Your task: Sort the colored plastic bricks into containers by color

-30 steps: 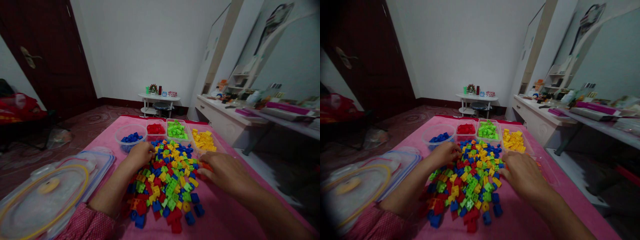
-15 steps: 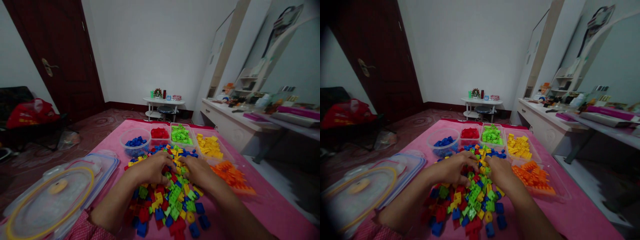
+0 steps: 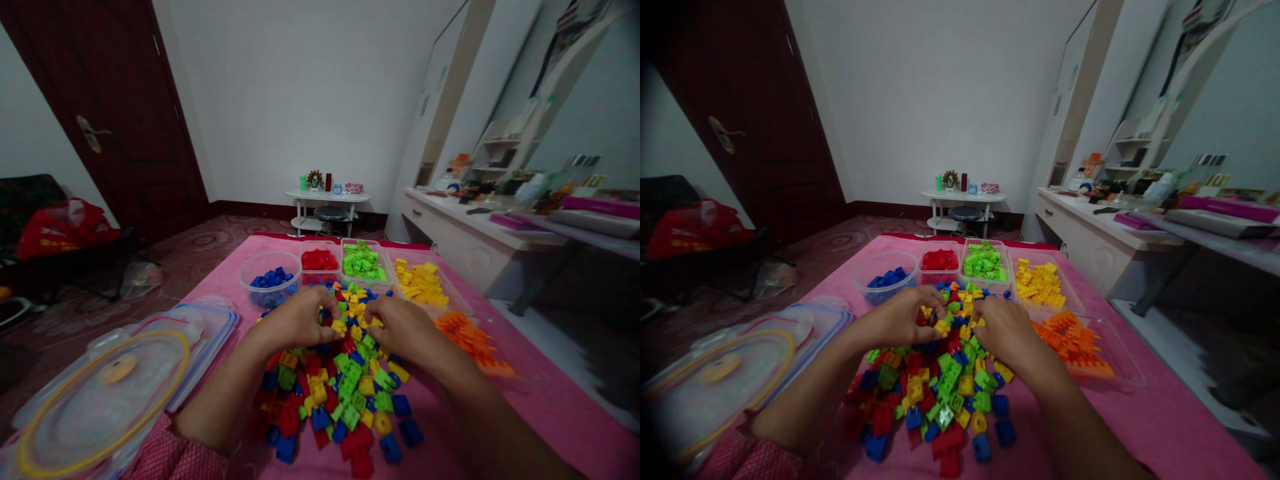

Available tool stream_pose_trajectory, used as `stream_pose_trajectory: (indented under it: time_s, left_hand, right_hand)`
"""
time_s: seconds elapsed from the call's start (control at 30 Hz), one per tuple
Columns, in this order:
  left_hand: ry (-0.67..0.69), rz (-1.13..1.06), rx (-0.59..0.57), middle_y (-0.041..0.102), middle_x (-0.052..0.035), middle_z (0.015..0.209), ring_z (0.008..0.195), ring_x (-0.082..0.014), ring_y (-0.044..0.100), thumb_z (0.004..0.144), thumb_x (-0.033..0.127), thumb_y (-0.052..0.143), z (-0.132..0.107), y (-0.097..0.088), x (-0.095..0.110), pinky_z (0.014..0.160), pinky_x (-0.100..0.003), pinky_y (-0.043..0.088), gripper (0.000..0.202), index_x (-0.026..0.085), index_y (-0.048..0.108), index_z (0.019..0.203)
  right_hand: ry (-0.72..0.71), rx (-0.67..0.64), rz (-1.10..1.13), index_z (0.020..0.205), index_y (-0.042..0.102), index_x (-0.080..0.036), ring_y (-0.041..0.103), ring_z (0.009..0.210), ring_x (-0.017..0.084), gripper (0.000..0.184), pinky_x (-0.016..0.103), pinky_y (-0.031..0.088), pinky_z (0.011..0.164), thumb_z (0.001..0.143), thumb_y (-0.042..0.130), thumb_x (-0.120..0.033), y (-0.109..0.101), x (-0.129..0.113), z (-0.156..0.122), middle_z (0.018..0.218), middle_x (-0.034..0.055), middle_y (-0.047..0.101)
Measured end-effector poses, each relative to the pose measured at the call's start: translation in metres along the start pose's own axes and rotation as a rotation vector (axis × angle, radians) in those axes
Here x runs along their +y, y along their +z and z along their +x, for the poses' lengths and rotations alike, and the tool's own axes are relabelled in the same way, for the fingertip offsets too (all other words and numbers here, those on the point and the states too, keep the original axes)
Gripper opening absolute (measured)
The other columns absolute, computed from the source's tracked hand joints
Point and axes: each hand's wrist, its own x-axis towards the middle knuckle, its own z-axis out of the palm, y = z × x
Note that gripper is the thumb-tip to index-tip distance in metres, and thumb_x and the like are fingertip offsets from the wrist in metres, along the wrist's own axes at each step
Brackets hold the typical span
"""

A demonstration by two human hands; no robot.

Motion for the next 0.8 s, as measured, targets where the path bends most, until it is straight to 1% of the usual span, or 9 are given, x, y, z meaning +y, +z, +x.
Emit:
stream_pose_trajectory:
  time_s: [0.07, 0.13, 0.23, 0.33, 0.5, 0.6, 0.67, 0.73, 0.8]
  left_hand:
    - [-0.096, -0.131, 0.087, 0.066, -0.0040, 0.083, 0.073, -0.0157, 0.060, 0.065, 0.022, 0.063, 0.005, -0.001, -0.004, 0.065, -0.025, 0.046, 0.027, 0.013, 0.067, 0.090]
    - [-0.174, -0.295, 0.128, 0.065, -0.0022, 0.073, 0.063, -0.0127, 0.058, 0.065, 0.019, 0.060, 0.008, 0.001, -0.009, 0.058, -0.022, 0.044, 0.029, 0.011, 0.066, 0.092]
    - [-0.282, -0.526, 0.082, 0.063, -0.0009, 0.067, 0.056, -0.0103, 0.055, 0.066, 0.017, 0.058, 0.012, 0.005, -0.014, 0.053, -0.021, 0.042, 0.028, 0.010, 0.066, 0.093]
    - [-0.359, -0.601, 0.023, 0.063, -0.0003, 0.065, 0.054, -0.0098, 0.055, 0.066, 0.016, 0.059, 0.012, 0.007, -0.016, 0.050, -0.020, 0.042, 0.029, 0.011, 0.066, 0.094]
    - [-0.342, -0.642, 0.039, 0.061, 0.0016, 0.063, 0.052, -0.0094, 0.054, 0.067, 0.016, 0.058, 0.012, 0.009, -0.017, 0.048, -0.020, 0.041, 0.039, 0.012, 0.062, 0.105]
    - [-0.288, -0.729, 0.036, 0.061, 0.0023, 0.063, 0.053, -0.0097, 0.056, 0.068, 0.015, 0.058, 0.013, 0.010, -0.014, 0.050, -0.020, 0.044, 0.046, 0.012, 0.056, 0.113]
    - [-0.266, -0.799, 0.040, 0.061, 0.0022, 0.062, 0.054, -0.0099, 0.057, 0.069, 0.017, 0.060, 0.013, 0.010, -0.010, 0.051, -0.020, 0.045, 0.048, 0.011, 0.053, 0.116]
    - [-0.252, -0.871, 0.036, 0.061, 0.0016, 0.062, 0.054, -0.0103, 0.058, 0.070, 0.022, 0.063, 0.012, 0.009, -0.004, 0.052, -0.021, 0.047, 0.050, 0.009, 0.051, 0.116]
    - [-0.244, -0.915, 0.018, 0.061, 0.0014, 0.062, 0.054, -0.0102, 0.059, 0.070, 0.027, 0.067, 0.011, 0.008, 0.001, 0.052, -0.021, 0.047, 0.054, 0.009, 0.049, 0.117]
  right_hand:
    - [-0.033, 0.009, 0.037, 0.099, 0.066, -0.025, 0.060, 0.091, 0.023, 0.026, 0.028, 0.037, 0.071, 0.075, 0.056, -0.027, 0.008, 0.000, 0.001, 0.099, 0.0059, 0.067]
    - [-0.064, -0.006, 0.087, 0.103, 0.065, -0.025, 0.060, 0.094, 0.022, 0.029, 0.028, 0.038, 0.076, 0.076, 0.057, -0.030, 0.017, -0.002, 0.001, 0.102, 0.0062, 0.067]
    - [-0.082, 0.017, 0.122, 0.104, 0.065, -0.023, 0.060, 0.097, 0.023, 0.029, 0.029, 0.038, 0.078, 0.077, 0.056, -0.030, 0.028, -0.006, 0.001, 0.103, 0.0069, 0.066]
    - [-0.063, 0.054, 0.137, 0.098, 0.065, -0.021, 0.060, 0.095, 0.023, 0.024, 0.029, 0.039, 0.077, 0.076, 0.058, -0.028, 0.029, -0.008, 0.002, 0.098, 0.0067, 0.067]
    - [-0.034, 0.183, 0.343, 0.084, 0.067, -0.017, 0.060, 0.082, 0.020, 0.016, 0.027, 0.041, 0.072, 0.074, 0.061, -0.028, 0.011, -0.012, 0.007, 0.087, 0.0058, 0.068]
    - [-0.047, 0.295, 0.553, 0.088, 0.067, -0.017, 0.059, 0.069, 0.016, 0.018, 0.025, 0.042, 0.064, 0.073, 0.061, -0.026, 0.006, -0.019, 0.008, 0.080, 0.0031, 0.068]
    - [-0.068, 0.342, 0.655, 0.095, 0.067, -0.018, 0.060, 0.071, 0.017, 0.024, 0.026, 0.044, 0.066, 0.072, 0.063, -0.024, 0.006, -0.023, 0.008, 0.088, 0.0034, 0.069]
    - [-0.099, 0.314, 0.748, 0.105, 0.065, -0.020, 0.061, 0.071, 0.016, 0.034, 0.028, 0.047, 0.065, 0.071, 0.063, -0.022, 0.009, -0.024, 0.006, 0.099, 0.0044, 0.068]
    - [-0.111, 0.229, 0.856, 0.116, 0.060, -0.023, 0.061, 0.061, 0.014, 0.043, 0.028, 0.048, 0.059, 0.074, 0.061, -0.021, 0.012, -0.026, 0.004, 0.102, 0.0044, 0.067]
